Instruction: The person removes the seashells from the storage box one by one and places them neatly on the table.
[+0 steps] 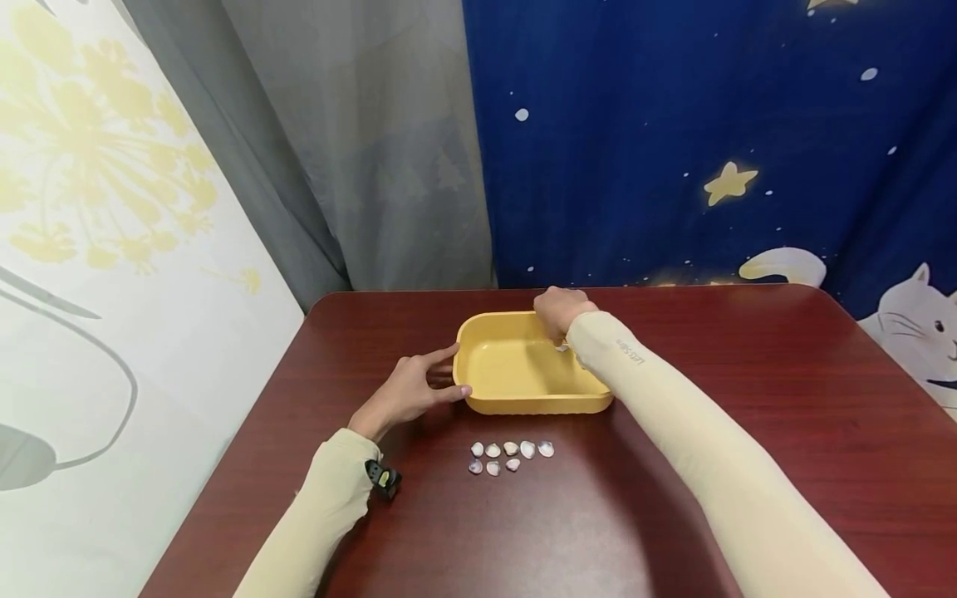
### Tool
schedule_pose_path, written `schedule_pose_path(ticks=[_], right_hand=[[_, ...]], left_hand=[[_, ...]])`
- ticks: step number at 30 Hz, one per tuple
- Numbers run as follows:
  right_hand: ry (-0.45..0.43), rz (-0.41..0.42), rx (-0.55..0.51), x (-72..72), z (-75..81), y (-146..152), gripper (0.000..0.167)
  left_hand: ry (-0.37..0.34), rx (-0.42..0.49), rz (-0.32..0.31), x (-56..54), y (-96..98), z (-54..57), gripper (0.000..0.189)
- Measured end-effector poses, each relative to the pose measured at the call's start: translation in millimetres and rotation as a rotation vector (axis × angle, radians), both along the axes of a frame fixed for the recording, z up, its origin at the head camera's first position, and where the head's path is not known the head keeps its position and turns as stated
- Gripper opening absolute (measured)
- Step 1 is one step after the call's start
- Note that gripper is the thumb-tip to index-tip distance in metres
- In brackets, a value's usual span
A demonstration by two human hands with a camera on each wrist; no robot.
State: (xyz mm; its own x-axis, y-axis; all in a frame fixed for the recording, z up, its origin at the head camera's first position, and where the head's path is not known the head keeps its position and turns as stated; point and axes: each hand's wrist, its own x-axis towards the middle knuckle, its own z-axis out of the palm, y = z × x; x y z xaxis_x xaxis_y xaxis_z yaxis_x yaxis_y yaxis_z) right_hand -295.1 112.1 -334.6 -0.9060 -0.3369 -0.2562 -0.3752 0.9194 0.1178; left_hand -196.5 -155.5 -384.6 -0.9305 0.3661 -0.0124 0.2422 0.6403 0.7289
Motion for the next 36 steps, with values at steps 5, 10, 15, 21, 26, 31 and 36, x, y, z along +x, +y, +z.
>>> schedule_pose_path(ticks=[5, 10, 15, 21, 26, 31, 36], right_hand=[[0.038, -0.019, -0.001, -0.2, -12.6, -4, 0.015], [0.072, -0.038, -0.023, 0.9, -23.7, -6, 0.02], [0.07, -0.005, 0.004, 2.2, -29.7, -6, 0.023], [0.073, 0.069, 0.024, 3.5, -31.5, -5, 0.02], [0.065, 0.111, 0.025, 4.8, -31.0, -6, 0.015], [0.008, 0.124, 0.013, 6.0, -24.5, -7, 0.014], [-0.13, 0.103, 0.017, 12.1, -13.1, -3, 0.015]], left_hand=[[-0.004, 0.008, -0.006, 0.7, 0.7, -0.4, 0.086], [0.007, 0.0, -0.008, 1.6, 0.5, -1.9, 0.085], [0.02, 0.005, -0.01, 1.4, -0.2, -2.5, 0.086], [0.012, 0.003, -0.003, 0.7, -0.5, -1.8, 0.086], [0.011, 0.002, -0.002, 0.8, -1.6, -1.3, 0.086], [0.011, 0.005, -0.003, 2.0, -2.0, 0.6, 0.085], [0.011, -0.005, -0.005, 1.4, -1.2, 1.6, 0.085]])
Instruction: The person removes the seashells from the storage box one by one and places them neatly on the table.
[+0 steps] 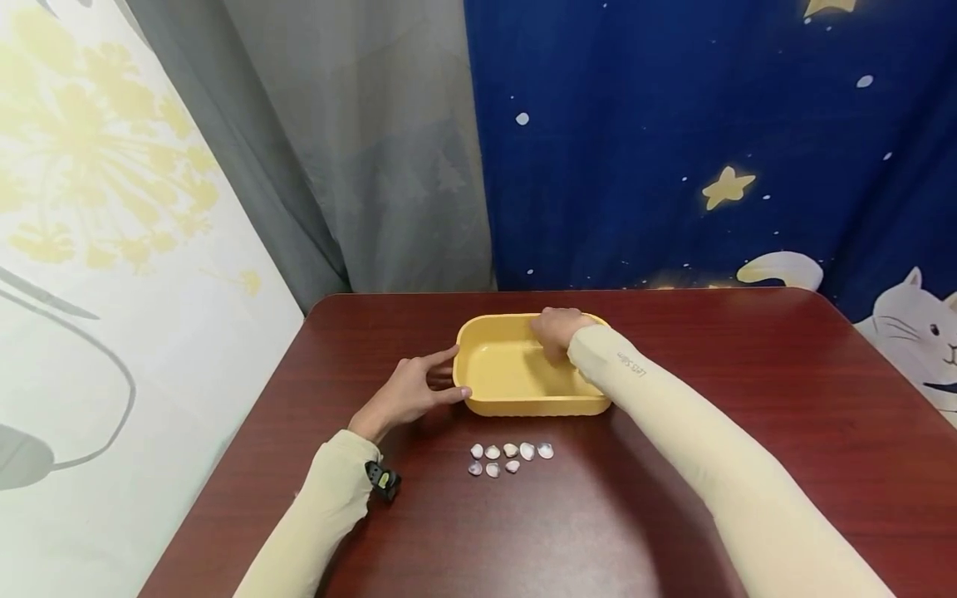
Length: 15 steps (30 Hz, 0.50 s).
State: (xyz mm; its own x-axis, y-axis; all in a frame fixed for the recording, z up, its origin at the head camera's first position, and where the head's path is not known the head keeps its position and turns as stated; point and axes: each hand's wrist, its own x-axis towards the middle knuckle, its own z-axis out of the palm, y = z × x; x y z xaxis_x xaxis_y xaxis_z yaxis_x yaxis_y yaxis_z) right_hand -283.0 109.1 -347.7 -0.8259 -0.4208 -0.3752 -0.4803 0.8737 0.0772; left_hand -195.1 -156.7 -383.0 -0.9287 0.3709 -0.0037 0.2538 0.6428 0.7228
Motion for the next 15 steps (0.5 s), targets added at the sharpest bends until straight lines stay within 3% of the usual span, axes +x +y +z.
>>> schedule_pose_path(ticks=[7, 12, 15], right_hand=[[-0.344, -0.051, 0.25, 19.7, 14.2, -5, 0.019], [-0.365, -0.05, 0.231, 33.1, 16.8, -6, 0.028], [-0.342, 0.029, 0.201, 39.9, 15.4, 0, 0.031]], left_hand=[[-0.008, -0.014, -0.001, -3.1, 0.0, 0.6, 0.086], [0.031, -0.092, 0.013, -1.5, -0.1, 4.4, 0.086], [0.031, -0.116, 0.011, 0.3, 0.6, 4.4, 0.085]])
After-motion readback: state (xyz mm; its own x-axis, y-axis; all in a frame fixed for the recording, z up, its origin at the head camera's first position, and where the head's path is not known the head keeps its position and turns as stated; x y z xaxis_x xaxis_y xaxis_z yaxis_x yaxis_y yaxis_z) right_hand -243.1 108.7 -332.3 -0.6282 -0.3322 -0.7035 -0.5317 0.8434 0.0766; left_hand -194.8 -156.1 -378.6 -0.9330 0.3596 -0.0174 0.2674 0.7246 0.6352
